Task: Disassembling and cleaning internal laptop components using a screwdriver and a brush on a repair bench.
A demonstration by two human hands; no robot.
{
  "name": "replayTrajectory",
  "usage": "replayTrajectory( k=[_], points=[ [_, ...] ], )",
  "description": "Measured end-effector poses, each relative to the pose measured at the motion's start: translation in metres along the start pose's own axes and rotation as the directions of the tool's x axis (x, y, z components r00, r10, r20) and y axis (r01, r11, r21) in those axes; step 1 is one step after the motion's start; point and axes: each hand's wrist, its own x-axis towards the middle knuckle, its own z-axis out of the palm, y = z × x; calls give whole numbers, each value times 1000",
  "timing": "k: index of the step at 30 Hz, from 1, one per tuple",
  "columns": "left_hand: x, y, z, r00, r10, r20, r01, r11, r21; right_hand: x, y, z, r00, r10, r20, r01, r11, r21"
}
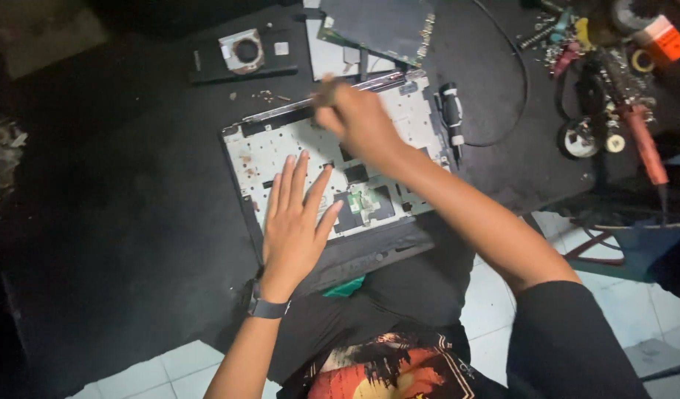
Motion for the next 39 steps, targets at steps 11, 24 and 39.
replayTrajectory(
  k=[11, 24, 39],
  points=[
    [-1, -3, 1, 999, 41, -30, -38, 994, 106, -44, 27, -118, 963, 114, -246, -181, 946, -270],
    [0, 0, -1, 997, 55, -48, -53, 997, 53, -8, -46, -18, 996, -1, -89, 15, 988, 157],
    [0, 4, -1, 998, -55, 28, 56, 998, -27, -70, -29, -50, 906, 366, -214, -378, 926, -15]
  ],
)
